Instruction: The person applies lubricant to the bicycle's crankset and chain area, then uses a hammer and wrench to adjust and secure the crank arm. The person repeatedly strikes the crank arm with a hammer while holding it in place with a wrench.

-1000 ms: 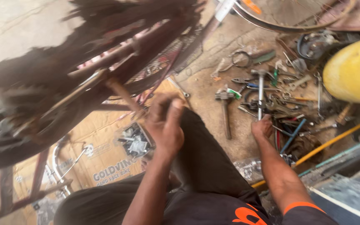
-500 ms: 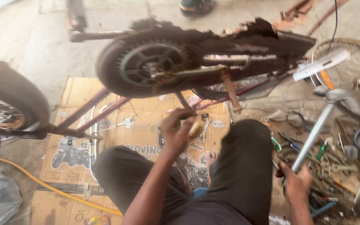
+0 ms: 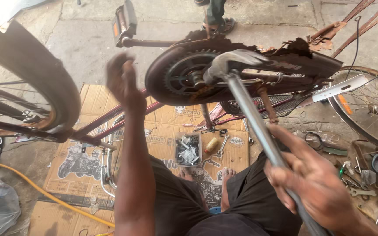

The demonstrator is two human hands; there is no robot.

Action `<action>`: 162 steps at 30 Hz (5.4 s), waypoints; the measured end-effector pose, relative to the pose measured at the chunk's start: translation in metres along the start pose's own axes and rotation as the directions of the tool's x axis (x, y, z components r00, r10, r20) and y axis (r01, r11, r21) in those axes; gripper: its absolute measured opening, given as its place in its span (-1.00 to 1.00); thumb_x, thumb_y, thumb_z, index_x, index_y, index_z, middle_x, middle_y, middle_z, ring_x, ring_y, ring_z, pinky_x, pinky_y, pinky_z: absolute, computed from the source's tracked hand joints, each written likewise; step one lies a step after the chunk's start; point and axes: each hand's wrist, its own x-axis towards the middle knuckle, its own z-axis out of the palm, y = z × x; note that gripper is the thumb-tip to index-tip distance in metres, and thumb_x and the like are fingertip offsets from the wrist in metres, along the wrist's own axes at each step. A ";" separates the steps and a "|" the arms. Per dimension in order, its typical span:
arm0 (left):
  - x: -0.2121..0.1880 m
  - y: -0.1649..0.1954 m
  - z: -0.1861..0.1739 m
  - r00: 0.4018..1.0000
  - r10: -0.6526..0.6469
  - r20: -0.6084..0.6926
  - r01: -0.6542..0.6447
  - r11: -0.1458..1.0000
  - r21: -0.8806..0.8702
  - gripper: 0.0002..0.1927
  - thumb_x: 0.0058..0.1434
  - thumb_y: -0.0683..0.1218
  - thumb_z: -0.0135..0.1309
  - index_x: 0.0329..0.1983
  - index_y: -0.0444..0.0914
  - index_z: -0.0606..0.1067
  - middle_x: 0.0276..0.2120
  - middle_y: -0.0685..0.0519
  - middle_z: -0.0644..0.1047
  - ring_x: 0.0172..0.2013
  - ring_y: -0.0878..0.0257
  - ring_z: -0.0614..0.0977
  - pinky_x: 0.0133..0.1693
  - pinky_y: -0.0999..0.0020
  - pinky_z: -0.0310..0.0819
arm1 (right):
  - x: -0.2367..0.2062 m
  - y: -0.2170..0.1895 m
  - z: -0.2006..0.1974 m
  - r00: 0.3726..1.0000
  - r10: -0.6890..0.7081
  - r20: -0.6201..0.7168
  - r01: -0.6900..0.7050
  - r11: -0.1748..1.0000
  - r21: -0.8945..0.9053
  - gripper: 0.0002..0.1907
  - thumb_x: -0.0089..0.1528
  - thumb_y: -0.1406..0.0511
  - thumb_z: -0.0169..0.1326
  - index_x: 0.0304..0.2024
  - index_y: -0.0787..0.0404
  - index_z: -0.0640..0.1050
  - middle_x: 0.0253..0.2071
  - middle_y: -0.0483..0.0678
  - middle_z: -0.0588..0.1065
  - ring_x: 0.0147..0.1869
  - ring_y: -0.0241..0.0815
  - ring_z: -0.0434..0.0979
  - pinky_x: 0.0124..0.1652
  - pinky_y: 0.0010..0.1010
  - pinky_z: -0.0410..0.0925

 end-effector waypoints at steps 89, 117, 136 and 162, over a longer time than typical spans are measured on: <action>-0.006 -0.034 0.015 0.761 -0.430 0.485 0.566 0.806 -0.173 -0.43 0.47 0.21 -0.15 -0.12 -0.37 0.61 -0.38 0.04 0.62 -0.35 0.34 0.60 -0.27 0.41 0.49 | 0.026 -0.042 -0.039 0.935 -0.300 -0.189 0.221 0.910 -0.352 -0.39 0.31 0.23 0.01 0.43 0.10 0.29 -0.45 0.03 0.45 -0.64 -0.27 0.36 -0.69 -0.42 0.36; -0.006 -0.028 0.019 0.832 -0.370 0.414 0.467 0.869 -0.164 -0.43 0.49 0.19 -0.15 -0.10 -0.39 0.60 -0.35 -0.01 0.61 -0.34 0.30 0.60 -0.25 0.39 0.49 | 0.088 -0.073 0.015 0.927 0.321 -0.194 -0.373 0.848 -0.376 -0.28 0.31 0.25 -0.06 0.53 0.02 0.15 -0.44 0.04 0.44 -0.68 -0.29 0.32 -0.78 -0.52 0.28; -0.001 -0.027 0.021 0.843 -0.396 0.365 0.463 0.879 -0.116 -0.42 0.46 0.20 -0.15 -0.10 -0.40 0.60 -0.47 0.05 0.56 -0.42 0.31 0.55 -0.34 0.39 0.43 | 0.071 -0.058 -0.004 0.917 0.346 -0.197 -0.385 0.897 -0.216 -0.43 0.43 0.13 -0.08 0.44 0.17 0.22 -0.57 -0.05 0.38 -0.71 -0.26 0.28 -0.76 -0.40 0.30; -0.042 -0.039 0.016 0.952 -0.274 0.133 0.287 0.954 -0.089 -0.69 0.50 -0.04 -0.03 -0.09 -0.38 0.58 -0.20 -0.04 0.61 -0.18 0.24 0.60 -0.07 0.34 0.49 | 0.057 0.014 -0.021 0.935 -0.349 -0.055 0.349 0.937 -0.019 -0.30 0.44 0.15 -0.08 0.56 0.19 0.05 -0.43 -0.08 0.47 -0.60 -0.41 0.42 -0.68 -0.58 0.41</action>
